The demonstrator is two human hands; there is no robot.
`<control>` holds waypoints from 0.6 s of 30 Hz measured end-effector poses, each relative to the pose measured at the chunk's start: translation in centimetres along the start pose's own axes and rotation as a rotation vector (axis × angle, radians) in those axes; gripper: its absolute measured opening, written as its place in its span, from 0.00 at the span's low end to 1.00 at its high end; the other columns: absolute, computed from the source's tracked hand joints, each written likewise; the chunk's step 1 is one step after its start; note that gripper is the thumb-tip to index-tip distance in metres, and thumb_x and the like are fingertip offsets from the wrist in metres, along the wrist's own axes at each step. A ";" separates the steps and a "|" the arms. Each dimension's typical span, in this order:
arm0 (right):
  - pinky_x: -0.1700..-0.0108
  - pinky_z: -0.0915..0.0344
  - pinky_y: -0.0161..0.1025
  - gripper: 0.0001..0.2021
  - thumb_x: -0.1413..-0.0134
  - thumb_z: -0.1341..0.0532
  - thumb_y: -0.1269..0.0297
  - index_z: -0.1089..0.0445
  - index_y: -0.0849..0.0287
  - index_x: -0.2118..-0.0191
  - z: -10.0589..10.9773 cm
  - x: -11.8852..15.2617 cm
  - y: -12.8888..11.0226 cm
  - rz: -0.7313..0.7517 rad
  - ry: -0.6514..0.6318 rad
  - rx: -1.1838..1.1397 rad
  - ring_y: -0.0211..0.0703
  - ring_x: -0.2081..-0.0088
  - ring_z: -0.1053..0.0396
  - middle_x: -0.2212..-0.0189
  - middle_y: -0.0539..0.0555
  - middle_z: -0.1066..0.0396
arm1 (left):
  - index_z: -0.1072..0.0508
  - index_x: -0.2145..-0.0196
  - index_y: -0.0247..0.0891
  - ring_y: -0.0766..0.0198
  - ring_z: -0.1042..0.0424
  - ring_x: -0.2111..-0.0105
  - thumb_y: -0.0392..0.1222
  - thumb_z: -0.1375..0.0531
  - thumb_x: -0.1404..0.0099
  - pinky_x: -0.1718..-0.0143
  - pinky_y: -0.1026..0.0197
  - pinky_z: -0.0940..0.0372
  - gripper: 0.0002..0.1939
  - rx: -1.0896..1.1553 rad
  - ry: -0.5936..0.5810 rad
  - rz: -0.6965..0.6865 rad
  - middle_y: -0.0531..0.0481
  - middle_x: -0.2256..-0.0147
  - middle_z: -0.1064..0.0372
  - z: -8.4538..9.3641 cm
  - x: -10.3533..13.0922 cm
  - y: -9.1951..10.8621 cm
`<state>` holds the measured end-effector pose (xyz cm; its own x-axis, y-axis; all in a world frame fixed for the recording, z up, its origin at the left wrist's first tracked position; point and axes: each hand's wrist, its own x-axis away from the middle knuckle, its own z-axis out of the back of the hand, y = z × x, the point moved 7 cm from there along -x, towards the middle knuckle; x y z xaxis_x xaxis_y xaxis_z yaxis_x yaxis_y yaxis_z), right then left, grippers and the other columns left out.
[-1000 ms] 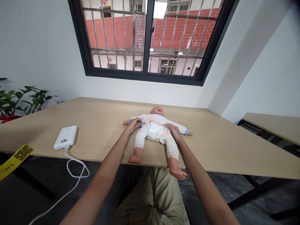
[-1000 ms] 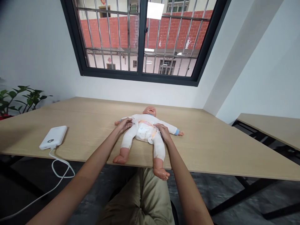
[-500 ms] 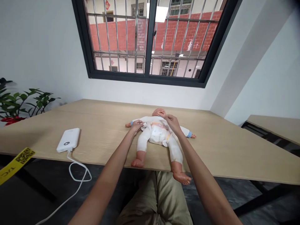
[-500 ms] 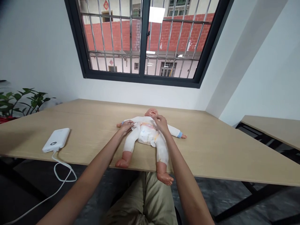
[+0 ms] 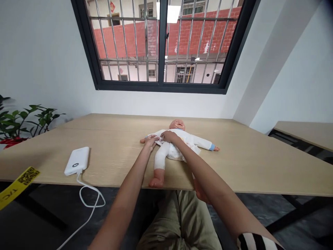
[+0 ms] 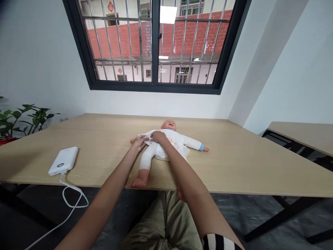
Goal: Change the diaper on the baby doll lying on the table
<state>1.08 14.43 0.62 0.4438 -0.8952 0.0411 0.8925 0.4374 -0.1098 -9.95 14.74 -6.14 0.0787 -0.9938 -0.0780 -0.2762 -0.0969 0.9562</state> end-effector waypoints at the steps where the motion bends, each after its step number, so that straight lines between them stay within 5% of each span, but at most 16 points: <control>1: 0.65 0.37 0.33 0.19 0.49 0.39 0.68 0.26 0.49 0.50 -0.2 -0.3 0.1 -0.006 -0.014 0.013 0.43 0.63 0.27 0.59 0.52 0.23 | 0.40 0.72 0.38 0.69 0.31 0.76 0.26 0.39 0.49 0.67 0.63 0.34 0.13 0.010 0.016 0.012 0.56 0.79 0.34 0.1 0.1 0.0; 10: 0.65 0.39 0.34 0.17 0.48 0.37 0.55 0.28 0.58 0.54 -0.4 -0.2 0.0 0.004 0.064 0.077 0.44 0.63 0.28 0.61 0.57 0.25 | 0.38 0.71 0.38 0.70 0.34 0.80 0.27 0.41 0.52 0.73 0.66 0.37 0.12 -0.004 -0.003 0.016 0.58 0.79 0.36 0.1 0.6 0.8; 18: 0.64 0.40 0.31 0.09 0.49 0.39 0.70 0.25 0.58 0.61 -0.7 0.3 0.1 0.082 0.106 0.030 0.39 0.64 0.29 0.63 0.54 0.24 | 0.31 0.71 0.36 0.70 0.37 0.81 0.31 0.34 0.53 0.77 0.67 0.44 0.12 -0.171 -0.082 -0.024 0.56 0.77 0.34 -0.7 0.6 0.0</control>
<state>1.20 14.16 -0.05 0.5061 -0.8595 -0.0719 0.8562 0.5107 -0.0784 -9.26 14.17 -5.98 0.0027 -0.9931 -0.1174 -0.1074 -0.1170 0.9873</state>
